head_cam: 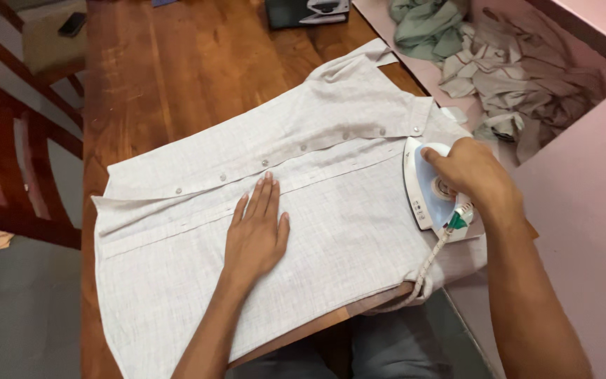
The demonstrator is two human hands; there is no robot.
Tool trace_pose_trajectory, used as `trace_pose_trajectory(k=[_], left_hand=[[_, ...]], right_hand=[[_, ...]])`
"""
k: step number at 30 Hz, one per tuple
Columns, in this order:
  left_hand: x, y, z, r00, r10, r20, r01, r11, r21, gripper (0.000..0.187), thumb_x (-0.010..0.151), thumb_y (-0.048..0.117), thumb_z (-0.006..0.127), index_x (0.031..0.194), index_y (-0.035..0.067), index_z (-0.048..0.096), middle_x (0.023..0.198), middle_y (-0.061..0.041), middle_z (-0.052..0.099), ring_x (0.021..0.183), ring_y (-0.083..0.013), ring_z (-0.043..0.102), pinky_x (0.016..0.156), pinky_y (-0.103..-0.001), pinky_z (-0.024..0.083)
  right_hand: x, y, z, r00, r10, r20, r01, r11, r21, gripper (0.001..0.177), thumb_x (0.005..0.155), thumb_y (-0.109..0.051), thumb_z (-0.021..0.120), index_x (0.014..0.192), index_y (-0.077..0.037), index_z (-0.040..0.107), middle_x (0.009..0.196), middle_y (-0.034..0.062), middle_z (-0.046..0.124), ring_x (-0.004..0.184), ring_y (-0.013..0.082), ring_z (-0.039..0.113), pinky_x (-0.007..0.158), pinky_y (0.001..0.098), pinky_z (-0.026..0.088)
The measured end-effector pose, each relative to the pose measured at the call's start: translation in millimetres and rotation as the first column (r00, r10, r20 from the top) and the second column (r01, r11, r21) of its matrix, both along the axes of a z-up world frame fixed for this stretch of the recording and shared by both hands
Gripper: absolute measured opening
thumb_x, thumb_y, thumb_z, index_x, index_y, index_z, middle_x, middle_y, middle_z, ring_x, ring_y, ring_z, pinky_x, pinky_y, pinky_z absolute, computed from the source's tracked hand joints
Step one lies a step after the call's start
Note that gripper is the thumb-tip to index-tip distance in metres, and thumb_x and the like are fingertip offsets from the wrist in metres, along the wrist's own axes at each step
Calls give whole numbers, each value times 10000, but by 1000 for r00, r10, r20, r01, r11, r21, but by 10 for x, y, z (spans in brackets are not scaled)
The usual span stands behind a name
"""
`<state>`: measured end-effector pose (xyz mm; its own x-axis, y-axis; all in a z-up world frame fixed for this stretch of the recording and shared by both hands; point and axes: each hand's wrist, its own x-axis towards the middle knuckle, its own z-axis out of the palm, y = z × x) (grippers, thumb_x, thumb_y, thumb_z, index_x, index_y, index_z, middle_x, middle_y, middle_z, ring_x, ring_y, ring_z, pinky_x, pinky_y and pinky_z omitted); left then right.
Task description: The person irons a light-colored shirt laid out on a wooden table. They use a handheld electric iron to smooth the front panel and then the collar area, adjusting the shirt with their left hand as needed.
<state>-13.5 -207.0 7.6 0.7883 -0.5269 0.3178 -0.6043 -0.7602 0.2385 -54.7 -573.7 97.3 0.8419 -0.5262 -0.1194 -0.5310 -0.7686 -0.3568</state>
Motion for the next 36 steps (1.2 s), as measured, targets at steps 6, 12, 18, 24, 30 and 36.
trace_pose_trajectory(k=[6,12,18,24,30,36], left_hand=[[-3,-10,12,999,6,-40,-5,999,32,619,1019,329,370,1544,2,340,1636,-141,309,1503,-249,291,1202,-449,221],[10,-10,8,998,13,-53,-10,999,53,617,1022,333,365,1546,8,332,1638,-134,305,1507,-245,283,1206,-452,219],[-5,-9,34,998,13,-60,-10,999,48,624,1018,330,370,1551,9,326,1644,-128,297,1510,-244,273,1205,-451,216],[-8,5,79,997,6,-78,-2,998,60,626,1028,359,368,1553,22,319,1650,-112,285,1514,-239,261,1208,-448,203],[-2,8,78,997,9,-82,-4,998,65,629,1026,361,360,1557,27,314,1654,-109,281,1516,-241,260,1208,-453,201],[40,53,37,997,20,-78,-13,996,83,634,1035,380,343,1565,35,305,1645,-111,292,1512,-248,266,1209,-460,200]], right_hand=[[113,-15,-8,994,-89,-65,91,996,25,634,895,-505,689,869,127,727,826,321,714,786,431,734,745,508,560],[100,46,28,993,-94,-73,98,994,49,639,912,-495,669,877,138,743,827,326,736,763,422,758,730,512,575],[68,87,66,993,-99,-61,103,993,57,648,915,-502,666,863,142,711,801,317,721,730,426,749,702,511,586],[39,84,79,998,-57,-28,59,995,78,636,901,-498,658,787,124,721,723,290,717,729,407,736,738,496,560],[44,115,106,999,-38,-32,41,994,97,636,921,-479,644,735,124,730,649,266,712,670,381,739,724,469,572],[79,157,111,999,-26,-33,29,996,85,630,926,-474,653,725,120,717,624,252,696,652,371,733,698,465,575]])
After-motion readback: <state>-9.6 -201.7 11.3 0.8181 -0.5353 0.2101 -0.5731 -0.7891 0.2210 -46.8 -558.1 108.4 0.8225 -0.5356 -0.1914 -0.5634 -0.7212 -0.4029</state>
